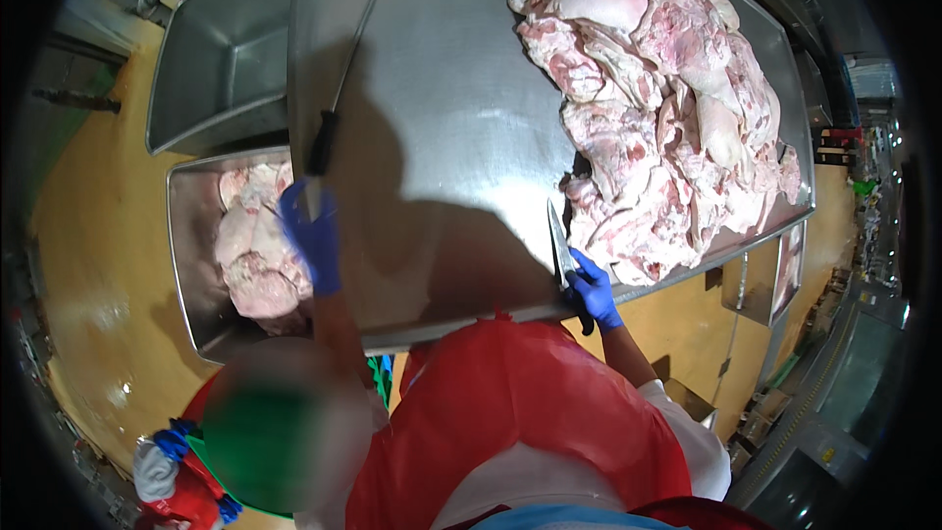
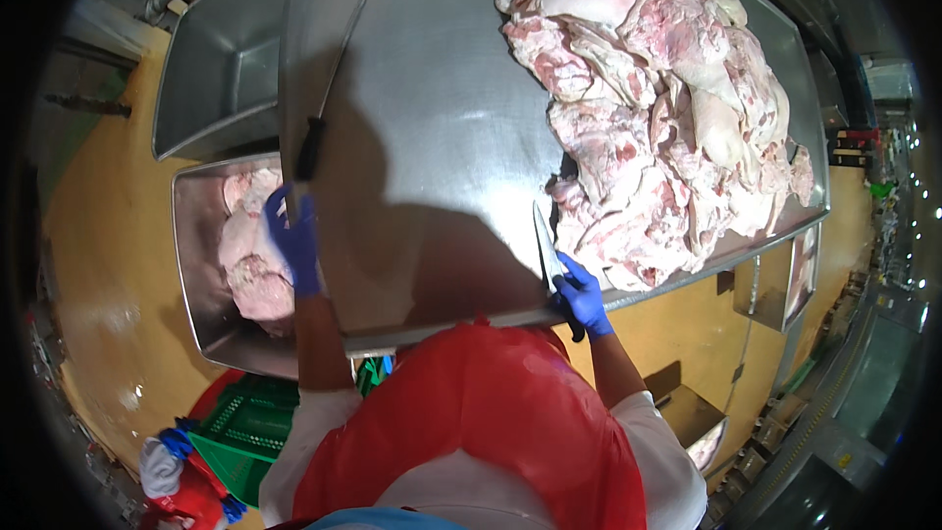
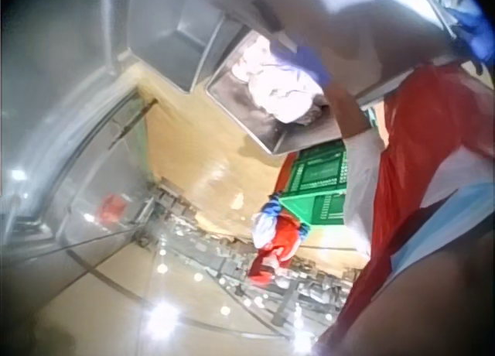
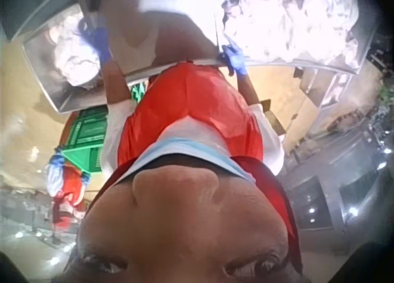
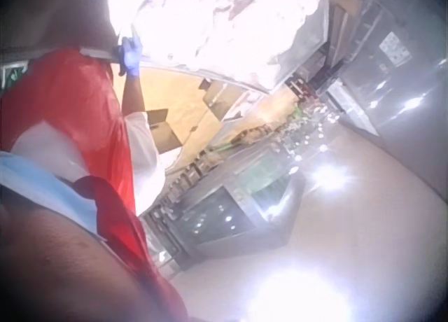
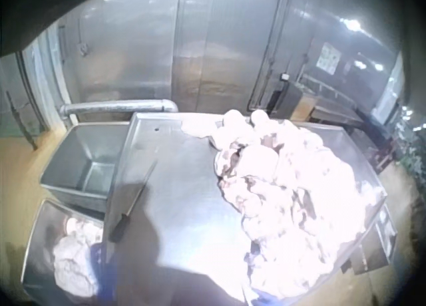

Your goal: The person uses a knife to cut large pieces of raw meat on a stainless steel table. They separate the meat into smaller portions and place them into a metal tray. The process is repeated continuously with multiple pieces of meat.

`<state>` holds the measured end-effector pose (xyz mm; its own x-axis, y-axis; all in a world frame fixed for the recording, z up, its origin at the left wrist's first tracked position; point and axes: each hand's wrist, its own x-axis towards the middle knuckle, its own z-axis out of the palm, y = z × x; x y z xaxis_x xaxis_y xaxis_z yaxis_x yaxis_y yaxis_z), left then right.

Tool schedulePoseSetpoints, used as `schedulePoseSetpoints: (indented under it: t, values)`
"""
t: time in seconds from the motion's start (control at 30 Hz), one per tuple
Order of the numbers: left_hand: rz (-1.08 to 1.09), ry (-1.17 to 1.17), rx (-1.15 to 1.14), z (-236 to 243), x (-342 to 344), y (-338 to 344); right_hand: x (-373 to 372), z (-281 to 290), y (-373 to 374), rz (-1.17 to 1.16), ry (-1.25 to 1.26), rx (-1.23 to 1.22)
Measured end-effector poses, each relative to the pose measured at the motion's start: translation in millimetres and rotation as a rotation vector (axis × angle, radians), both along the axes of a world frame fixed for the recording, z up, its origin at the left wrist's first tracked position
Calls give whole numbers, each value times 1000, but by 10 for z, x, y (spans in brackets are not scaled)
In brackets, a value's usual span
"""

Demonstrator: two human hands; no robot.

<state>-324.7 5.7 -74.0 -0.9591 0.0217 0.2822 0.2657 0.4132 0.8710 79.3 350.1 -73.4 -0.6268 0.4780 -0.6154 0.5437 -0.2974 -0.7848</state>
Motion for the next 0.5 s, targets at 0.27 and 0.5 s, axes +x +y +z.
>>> schedulePoseSetpoints:
  t: [0.27,0.5]
  values:
    - [-639,603,-280,-276,-1978,3446,-92,173,1,-94,-27,-77]
    - [-517,787,-951,-305,-3936,5343,53,34,114,72,-105,49]
